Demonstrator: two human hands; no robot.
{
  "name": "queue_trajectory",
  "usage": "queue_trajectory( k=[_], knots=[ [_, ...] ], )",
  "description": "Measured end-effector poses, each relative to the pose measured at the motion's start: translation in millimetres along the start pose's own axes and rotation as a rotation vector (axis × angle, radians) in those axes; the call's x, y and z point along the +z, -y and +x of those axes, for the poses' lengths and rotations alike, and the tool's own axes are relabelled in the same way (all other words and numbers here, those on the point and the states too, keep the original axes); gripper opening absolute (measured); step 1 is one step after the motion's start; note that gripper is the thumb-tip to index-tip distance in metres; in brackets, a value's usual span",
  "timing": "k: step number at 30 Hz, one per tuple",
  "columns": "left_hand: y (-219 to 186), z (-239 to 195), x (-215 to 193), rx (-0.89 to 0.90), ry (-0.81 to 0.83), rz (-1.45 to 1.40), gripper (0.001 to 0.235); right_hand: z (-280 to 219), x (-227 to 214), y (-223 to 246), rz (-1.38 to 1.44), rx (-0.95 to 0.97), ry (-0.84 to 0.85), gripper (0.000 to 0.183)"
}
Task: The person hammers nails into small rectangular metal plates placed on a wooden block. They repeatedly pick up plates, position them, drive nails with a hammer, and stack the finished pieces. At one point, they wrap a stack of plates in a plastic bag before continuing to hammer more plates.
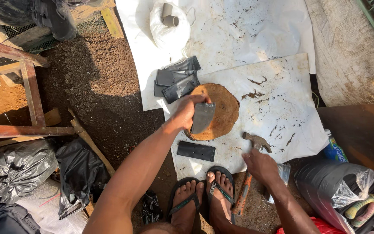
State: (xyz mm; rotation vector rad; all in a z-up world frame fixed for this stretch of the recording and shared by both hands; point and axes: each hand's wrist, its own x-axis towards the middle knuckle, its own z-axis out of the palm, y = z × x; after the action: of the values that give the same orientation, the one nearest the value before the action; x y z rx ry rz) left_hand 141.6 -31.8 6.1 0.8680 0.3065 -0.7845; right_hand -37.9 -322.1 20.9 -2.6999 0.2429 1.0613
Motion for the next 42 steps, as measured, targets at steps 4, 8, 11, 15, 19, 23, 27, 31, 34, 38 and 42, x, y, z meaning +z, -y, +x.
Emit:
queue_trajectory(
  k=[4, 8, 11, 15, 19, 23, 27, 31, 34, 38, 42],
  knots=[
    [29.3, -15.0, 20.1, -0.002, 0.059, 0.524, 0.032, -15.8, -43.1, 60.0, 0.465, -0.628, -0.475, 0.051],
    [56.2, -22.3, 18.4, -0.017, 0.144, 0.725, 0.033, -27.5, -62.4, 108.6, 0.395, -0.724, -0.330, 0.029],
    [70.4, -26.6, 6.8, -0.031, 0.107, 0.755, 0.035, -35.4, -55.8, 117.7, 0.434, -0.873, -0.379, 0.014],
    [87.4, -38.1, 9.9, -0.038, -0.063, 0.641, 0.035, -34.4, -42.1, 110.9, 0.389, -0.825, -0.391, 0.006],
    [69.6, -44.2, 13.6, -0.079, -0.342, 0.751, 0.031, -30.4, -35.3, 114.0, 0.487, -0.806, -0.279, 0.005],
    [-4.6, -43.1, -26.4, 0.048, -0.659, 0.613, 0.029, -58.5, -28.2, 121.9, 0.317, -0.864, -0.335, 0.017],
    [-37.5, -53.6, -49.5, 0.392, -0.581, 0.436, 0.015, -46.8, -55.8, 125.2, 0.528, -0.815, -0.352, 0.008],
    [-50.5, -62.4, -47.4, 0.725, -0.627, 0.272, 0.014, -18.0, -89.8, 147.5, 0.473, -0.521, -0.468, 0.018],
    [-58.3, -69.2, -39.6, 1.083, -0.565, 0.314, 0.013, 2.1, -102.0, 166.8, 0.891, -0.613, -0.404, 0.018],
    [-54.3, -79.8, -25.9, 1.257, -0.585, 0.663, 0.016, 16.7, -80.8, 164.6, 0.934, -0.617, -0.368, 0.035],
    [-27.2, -87.9, -11.9, 1.026, -0.283, 0.984, 0.022, 12.8, -20.8, 133.2, 0.341, -0.585, -0.200, 0.020]
  ],
)
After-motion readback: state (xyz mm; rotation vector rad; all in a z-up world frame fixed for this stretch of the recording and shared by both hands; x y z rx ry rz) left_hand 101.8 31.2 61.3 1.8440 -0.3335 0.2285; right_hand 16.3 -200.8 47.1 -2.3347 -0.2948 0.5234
